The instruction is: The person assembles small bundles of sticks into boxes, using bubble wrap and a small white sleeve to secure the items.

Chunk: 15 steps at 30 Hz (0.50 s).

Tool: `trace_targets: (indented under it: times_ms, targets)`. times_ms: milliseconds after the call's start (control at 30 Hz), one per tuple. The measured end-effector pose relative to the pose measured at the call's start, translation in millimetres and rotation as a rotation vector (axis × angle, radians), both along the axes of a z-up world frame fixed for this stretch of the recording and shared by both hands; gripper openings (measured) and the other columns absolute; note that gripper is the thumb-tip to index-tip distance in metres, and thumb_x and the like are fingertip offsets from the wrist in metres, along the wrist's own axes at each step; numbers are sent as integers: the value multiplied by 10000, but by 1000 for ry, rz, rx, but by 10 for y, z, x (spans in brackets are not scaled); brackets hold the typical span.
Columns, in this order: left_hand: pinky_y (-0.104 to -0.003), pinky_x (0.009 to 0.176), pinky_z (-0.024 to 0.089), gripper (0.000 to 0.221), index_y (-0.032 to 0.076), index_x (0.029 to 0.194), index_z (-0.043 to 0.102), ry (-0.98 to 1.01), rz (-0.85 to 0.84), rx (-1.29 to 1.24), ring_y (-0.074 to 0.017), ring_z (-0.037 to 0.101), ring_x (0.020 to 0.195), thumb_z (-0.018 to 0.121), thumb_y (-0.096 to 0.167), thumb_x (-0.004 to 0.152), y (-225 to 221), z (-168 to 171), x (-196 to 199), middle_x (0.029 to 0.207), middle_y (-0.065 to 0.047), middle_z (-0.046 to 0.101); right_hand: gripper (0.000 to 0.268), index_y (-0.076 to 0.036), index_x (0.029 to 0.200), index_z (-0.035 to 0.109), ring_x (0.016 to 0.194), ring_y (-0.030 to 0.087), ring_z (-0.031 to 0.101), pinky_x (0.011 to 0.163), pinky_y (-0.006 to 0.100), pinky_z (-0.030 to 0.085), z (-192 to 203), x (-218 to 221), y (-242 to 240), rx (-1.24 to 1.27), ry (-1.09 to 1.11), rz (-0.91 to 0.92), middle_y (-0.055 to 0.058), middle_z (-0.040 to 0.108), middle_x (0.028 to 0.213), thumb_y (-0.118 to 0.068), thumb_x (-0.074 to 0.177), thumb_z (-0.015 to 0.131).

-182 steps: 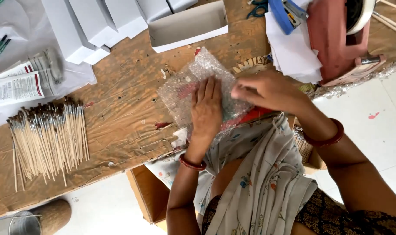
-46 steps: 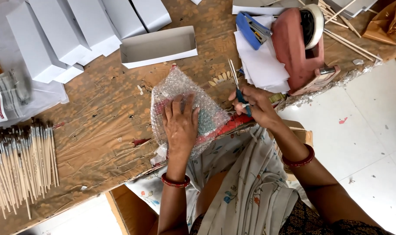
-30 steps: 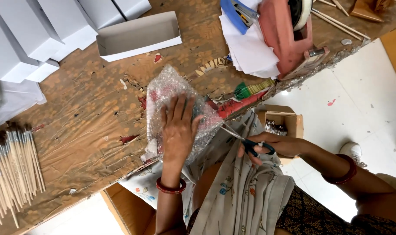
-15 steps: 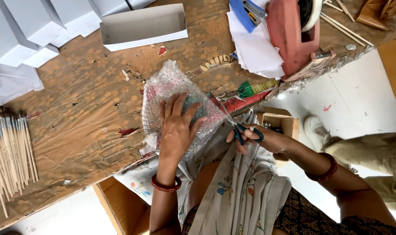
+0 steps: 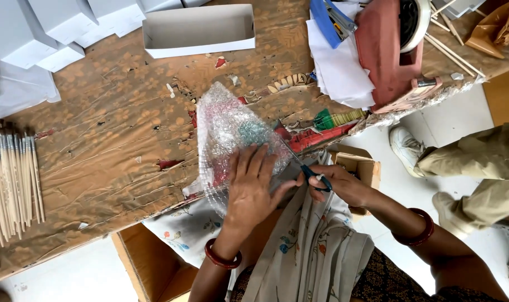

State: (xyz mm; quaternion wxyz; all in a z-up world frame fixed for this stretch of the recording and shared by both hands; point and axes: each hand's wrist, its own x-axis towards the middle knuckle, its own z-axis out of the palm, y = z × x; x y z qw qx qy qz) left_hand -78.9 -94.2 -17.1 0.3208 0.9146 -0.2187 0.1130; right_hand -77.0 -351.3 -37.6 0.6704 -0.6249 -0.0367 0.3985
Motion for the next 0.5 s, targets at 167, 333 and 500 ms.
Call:
trace_targets:
  times_ms: [167, 333, 500]
  targets:
    - [-688, 1169, 272, 556, 25, 1295, 600, -66, 66, 121, -427, 421, 1405, 743, 392, 902, -144, -137, -94, 1446, -196, 507, 437, -21, 1118, 683, 657, 118, 602, 645, 288, 476, -74, 75, -24, -108, -130, 7, 11, 572, 638, -431, 1006, 578]
    - [-678, 1174, 272, 473, 50, 1323, 611, -125, 78, 282, -413, 409, 1437, 696, 219, 890, -125, -295, -109, 1501, -179, 494, 439, -28, 1099, 652, 669, 115, 603, 646, 289, 470, -33, 123, -23, -96, -144, 59, 9, 589, 662, -448, 1022, 551]
    - [-620, 1173, 362, 353, 62, 1257, 669, -228, 65, 129, -359, 505, 1408, 640, 90, 907, -2, -391, -113, 1449, -127, 576, 538, -9, 1114, 676, 694, 139, 622, 676, 308, 493, -11, 128, -24, -53, -93, 138, 24, 600, 684, -525, 1005, 568]
